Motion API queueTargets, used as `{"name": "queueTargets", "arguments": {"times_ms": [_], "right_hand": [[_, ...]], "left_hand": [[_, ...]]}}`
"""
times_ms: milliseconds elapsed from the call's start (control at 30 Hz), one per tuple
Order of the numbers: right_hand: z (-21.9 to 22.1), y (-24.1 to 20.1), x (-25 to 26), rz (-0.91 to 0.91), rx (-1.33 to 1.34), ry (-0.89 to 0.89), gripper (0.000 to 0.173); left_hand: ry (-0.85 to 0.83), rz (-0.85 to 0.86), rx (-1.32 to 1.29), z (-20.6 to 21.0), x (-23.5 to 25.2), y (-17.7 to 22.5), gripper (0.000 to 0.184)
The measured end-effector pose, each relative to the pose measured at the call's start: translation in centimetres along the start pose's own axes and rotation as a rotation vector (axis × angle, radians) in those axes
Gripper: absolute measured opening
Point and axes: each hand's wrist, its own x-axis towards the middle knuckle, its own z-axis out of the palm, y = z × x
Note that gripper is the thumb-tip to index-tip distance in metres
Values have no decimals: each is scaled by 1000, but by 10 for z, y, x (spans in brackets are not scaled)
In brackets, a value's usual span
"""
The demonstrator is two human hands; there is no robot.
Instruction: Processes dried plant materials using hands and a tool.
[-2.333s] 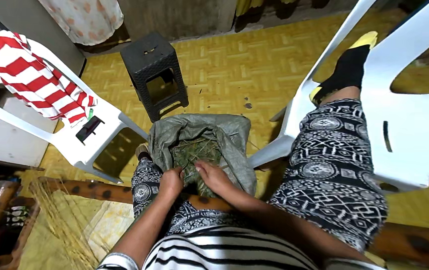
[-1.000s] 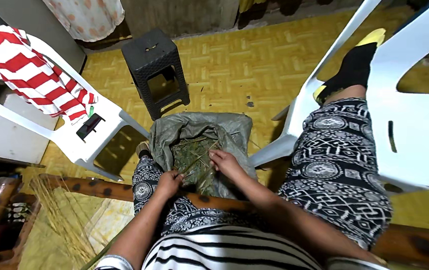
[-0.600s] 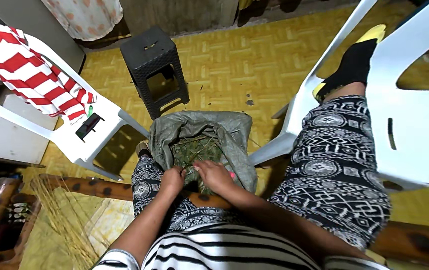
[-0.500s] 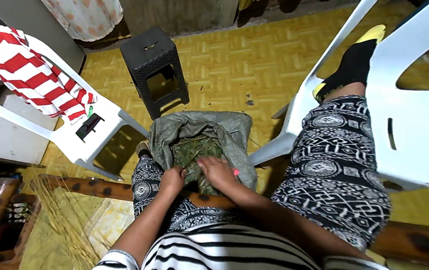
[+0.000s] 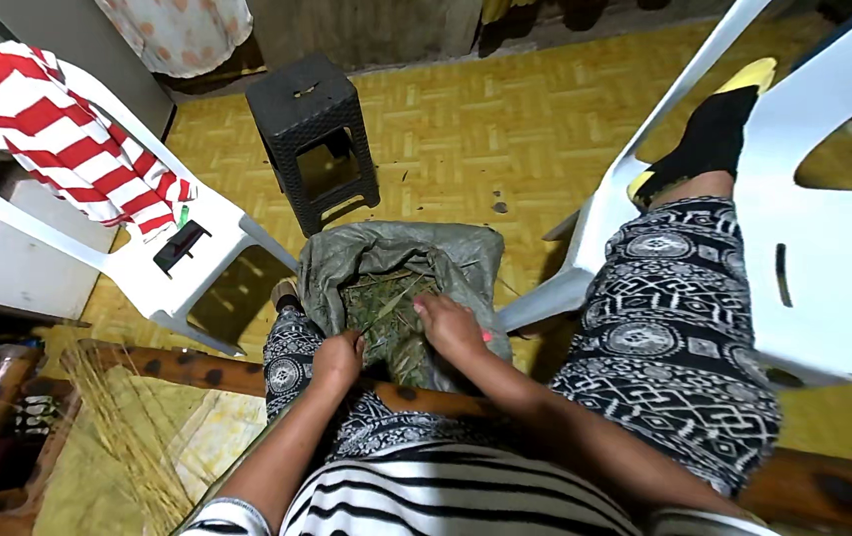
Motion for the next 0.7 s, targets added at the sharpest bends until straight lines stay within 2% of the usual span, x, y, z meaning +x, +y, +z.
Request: {"name": "queueTargets", "arguments": {"times_ms": [100,233,467,633,700], "right_hand": [[7,-16,-14,-102,6,-110,49],[15,-25,-19,-145,-43,-144,49],[9,-19,-8,-65,-168,-53,47],[0,-2,2,88,-76,20,46],[1,-3,-1,52,-30,19,46]], "left_hand": [[21,-7,57,2,1,6,42],[43,-2,148,4,-2,11,41],[80,27,158,8,-7,11,39],[83,23,127,7,-8,5,40],[78,15,110,7,-7,5,40]]}}
